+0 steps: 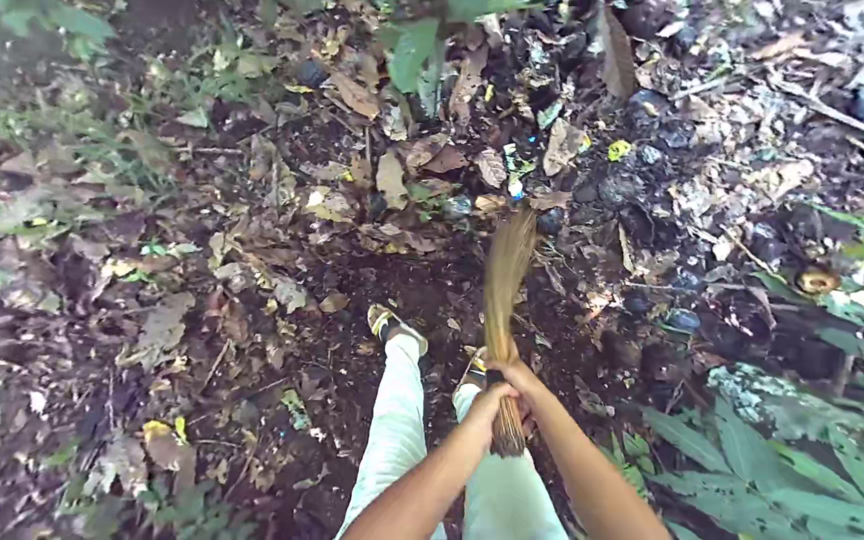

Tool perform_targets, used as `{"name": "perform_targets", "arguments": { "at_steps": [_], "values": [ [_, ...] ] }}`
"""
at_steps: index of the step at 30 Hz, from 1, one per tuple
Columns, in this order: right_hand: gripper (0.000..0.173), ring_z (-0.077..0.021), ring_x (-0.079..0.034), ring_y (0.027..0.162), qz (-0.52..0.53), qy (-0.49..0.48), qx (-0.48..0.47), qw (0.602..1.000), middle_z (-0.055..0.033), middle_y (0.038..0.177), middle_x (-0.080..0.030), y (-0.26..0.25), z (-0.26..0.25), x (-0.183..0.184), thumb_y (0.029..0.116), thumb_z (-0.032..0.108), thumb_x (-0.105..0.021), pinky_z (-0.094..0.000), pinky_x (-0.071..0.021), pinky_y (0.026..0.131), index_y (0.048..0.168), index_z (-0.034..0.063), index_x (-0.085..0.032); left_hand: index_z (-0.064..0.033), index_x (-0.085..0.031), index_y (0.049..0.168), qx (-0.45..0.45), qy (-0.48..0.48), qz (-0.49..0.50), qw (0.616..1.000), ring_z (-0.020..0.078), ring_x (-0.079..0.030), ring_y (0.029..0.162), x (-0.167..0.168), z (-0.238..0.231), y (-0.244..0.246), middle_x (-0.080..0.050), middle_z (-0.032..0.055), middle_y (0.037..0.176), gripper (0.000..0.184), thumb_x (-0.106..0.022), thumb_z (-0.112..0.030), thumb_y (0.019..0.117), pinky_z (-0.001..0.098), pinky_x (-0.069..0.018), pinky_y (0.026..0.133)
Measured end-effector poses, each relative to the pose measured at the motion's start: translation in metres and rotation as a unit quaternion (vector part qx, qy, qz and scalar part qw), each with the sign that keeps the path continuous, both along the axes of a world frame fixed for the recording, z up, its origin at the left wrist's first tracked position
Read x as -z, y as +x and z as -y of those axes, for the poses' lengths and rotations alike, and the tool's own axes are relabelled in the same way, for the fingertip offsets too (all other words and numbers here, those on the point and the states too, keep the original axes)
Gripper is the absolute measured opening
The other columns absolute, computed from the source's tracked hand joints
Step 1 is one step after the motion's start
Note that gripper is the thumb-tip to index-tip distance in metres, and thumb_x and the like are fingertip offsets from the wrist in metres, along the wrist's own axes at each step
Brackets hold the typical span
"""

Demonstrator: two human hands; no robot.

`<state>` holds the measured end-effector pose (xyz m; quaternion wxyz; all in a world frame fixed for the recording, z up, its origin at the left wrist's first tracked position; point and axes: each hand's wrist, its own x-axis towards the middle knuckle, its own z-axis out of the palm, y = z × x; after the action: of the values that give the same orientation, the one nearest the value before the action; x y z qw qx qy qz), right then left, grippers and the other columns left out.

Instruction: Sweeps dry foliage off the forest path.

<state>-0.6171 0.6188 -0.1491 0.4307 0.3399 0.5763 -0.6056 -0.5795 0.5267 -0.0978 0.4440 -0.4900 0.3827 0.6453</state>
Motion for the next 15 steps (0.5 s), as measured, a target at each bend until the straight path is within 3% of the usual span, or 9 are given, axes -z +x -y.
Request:
{"name": "perform_targets", "arguments": {
  "at_steps": [2,3,4,6,8,10,11,13,15],
  "values": [
    [0.105,-0.0267,-0.064,0.100,-0.003,-0.046,-0.122,0.991,-0.0234,0.138,-0.052,-0.031,0.036,0.017,0.0862,0.006,-0.072,-0.0446,-0.0560,0.083,0.164,0.0185,-0.003,0.0011,-0.059,0.106,-0.111,-0.058,-0.032,0.992,0.0160,-0.062,0.071,0.015,0.017,-0.006,-0.062,0.0084,0.081,0.016,-0.050,-0.011,0.1026,0.0311,-0.0548,0.067],
    [0.107,-0.0262,-0.065,0.100,-0.010,-0.075,-0.170,0.983,-0.0233,0.140,-0.051,-0.042,0.048,0.017,0.0864,0.007,-0.072,-0.0446,-0.0561,0.083,0.164,0.0197,0.000,0.0018,-0.059,0.107,-0.144,-0.083,-0.048,0.985,0.0165,-0.063,0.071,0.015,0.021,-0.008,-0.063,0.0091,0.082,0.016,-0.049,-0.010,0.1029,0.0313,-0.0556,0.068],
    [0.108,-0.0256,-0.065,0.104,-0.025,-0.092,-0.199,0.975,-0.0226,0.143,-0.049,-0.047,0.052,0.011,0.0853,0.008,-0.073,-0.0447,-0.0560,0.086,0.165,0.0200,0.000,0.0034,-0.058,0.110,-0.152,-0.101,-0.056,0.982,0.0179,-0.064,0.074,0.008,0.021,-0.009,-0.063,0.0111,0.085,0.017,-0.050,-0.009,0.1028,0.0330,-0.0561,0.070],
    [0.113,-0.0258,-0.059,0.125,-0.061,-0.123,-0.231,0.963,-0.0206,0.156,-0.040,-0.055,0.048,-0.014,0.0806,0.010,-0.076,-0.0457,-0.0519,0.101,0.165,0.0197,-0.002,0.0076,-0.053,0.126,-0.135,-0.111,-0.063,0.983,0.0236,-0.067,0.088,-0.019,0.017,-0.011,-0.066,0.0186,0.099,0.030,-0.055,-0.009,0.1010,0.0408,-0.0569,0.082],
    [0.114,-0.0241,-0.062,0.119,-0.063,-0.112,-0.210,0.969,-0.0186,0.155,-0.043,-0.044,0.043,-0.045,0.0762,0.015,-0.077,-0.0453,-0.0552,0.096,0.166,0.0200,-0.006,0.0090,-0.047,0.135,-0.116,-0.075,-0.063,0.988,0.0253,-0.065,0.100,-0.047,0.020,-0.002,-0.064,0.0222,0.113,0.043,-0.059,-0.007,0.0975,0.0437,-0.0544,0.092],
    [0.113,-0.0197,-0.069,0.095,-0.044,-0.041,-0.108,0.992,-0.0174,0.140,-0.053,-0.022,0.050,-0.066,0.0747,0.013,-0.075,-0.0402,-0.0604,0.077,0.165,0.0187,-0.006,0.0079,-0.048,0.132,-0.077,-0.009,-0.045,0.996,0.0207,-0.067,0.091,-0.055,0.040,0.005,-0.066,0.0174,0.104,0.041,-0.061,-0.004,0.0947,0.0394,-0.0570,0.086],
    [0.114,-0.0200,-0.068,0.090,-0.033,0.005,-0.049,0.998,-0.0191,0.136,-0.054,-0.013,0.059,-0.066,0.0761,0.010,-0.073,-0.0397,-0.0596,0.074,0.164,0.0186,-0.001,0.0068,-0.051,0.127,-0.048,0.028,-0.023,0.998,0.0194,-0.067,0.084,-0.051,0.056,0.003,-0.066,0.0147,0.098,0.035,-0.061,-0.004,0.0951,0.0377,-0.0578,0.080],
    [0.112,-0.0245,-0.064,0.099,-0.021,0.078,0.028,0.996,-0.0241,0.139,-0.050,-0.003,0.087,-0.046,0.0798,0.006,-0.070,-0.0428,-0.0570,0.080,0.164,0.0150,0.004,0.0039,-0.057,0.117,0.005,0.079,0.023,0.997,0.0180,-0.065,0.076,-0.032,0.096,-0.008,-0.066,0.0107,0.090,0.023,-0.059,-0.008,0.0980,0.0350,-0.0571,0.073],
    [0.103,-0.0284,-0.062,0.112,0.001,0.087,-0.004,0.996,-0.0257,0.140,-0.051,-0.008,0.125,-0.017,0.0844,0.002,-0.071,-0.0453,-0.0543,0.091,0.162,0.0064,-0.004,0.0016,-0.060,0.113,-0.016,0.083,0.052,0.995,0.0174,-0.064,0.074,-0.010,0.138,-0.016,-0.065,0.0088,0.088,0.018,-0.056,-0.010,0.1002,0.0337,-0.0563,0.071]
  ]
}}
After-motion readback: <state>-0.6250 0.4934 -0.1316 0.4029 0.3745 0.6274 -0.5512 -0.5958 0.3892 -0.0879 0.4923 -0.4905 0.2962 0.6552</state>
